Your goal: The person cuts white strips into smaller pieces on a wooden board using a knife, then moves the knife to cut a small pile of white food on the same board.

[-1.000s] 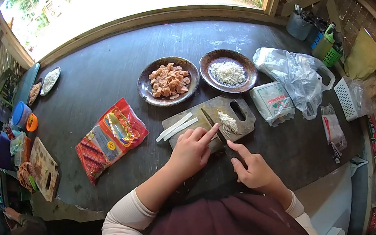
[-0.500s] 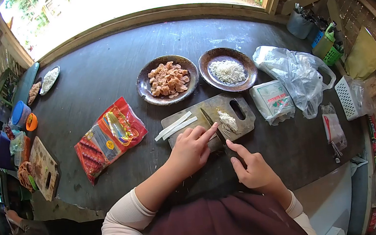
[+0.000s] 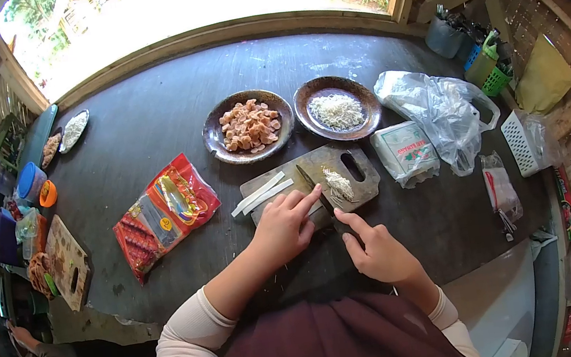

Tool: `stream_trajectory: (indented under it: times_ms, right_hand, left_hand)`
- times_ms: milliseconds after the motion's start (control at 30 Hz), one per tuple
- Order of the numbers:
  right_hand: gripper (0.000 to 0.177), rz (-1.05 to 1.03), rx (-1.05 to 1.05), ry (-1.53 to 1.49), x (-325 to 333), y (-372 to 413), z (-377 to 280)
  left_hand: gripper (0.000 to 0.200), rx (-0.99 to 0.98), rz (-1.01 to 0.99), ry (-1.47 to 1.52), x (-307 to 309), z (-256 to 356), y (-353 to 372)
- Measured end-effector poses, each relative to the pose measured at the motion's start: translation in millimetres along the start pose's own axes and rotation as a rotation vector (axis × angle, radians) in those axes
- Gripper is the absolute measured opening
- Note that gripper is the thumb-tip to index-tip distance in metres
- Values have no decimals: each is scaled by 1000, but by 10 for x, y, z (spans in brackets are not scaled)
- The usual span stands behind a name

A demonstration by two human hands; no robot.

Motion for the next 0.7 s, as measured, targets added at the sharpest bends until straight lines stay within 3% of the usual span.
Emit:
stream_trajectory:
  times_ms: [233,700]
  right_hand:
    - [43,-43,-48,39,35,143,-78]
    - [44,-57,-83,61,78,442,-76]
  left_hand:
    - [63,-98,19,-9,-15,-23,56]
    - [68,-66,66,-47,-23,-15,83]
Point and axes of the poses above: each hand's wrist, its own y-axis away from the middle knuckle, its own x-axis out of the back of the hand, z = x × y, the point moved 5 cm from there along -y, towards the middle knuckle, and after that the axes turned 1 degree about -z, right-handed, at the moved point
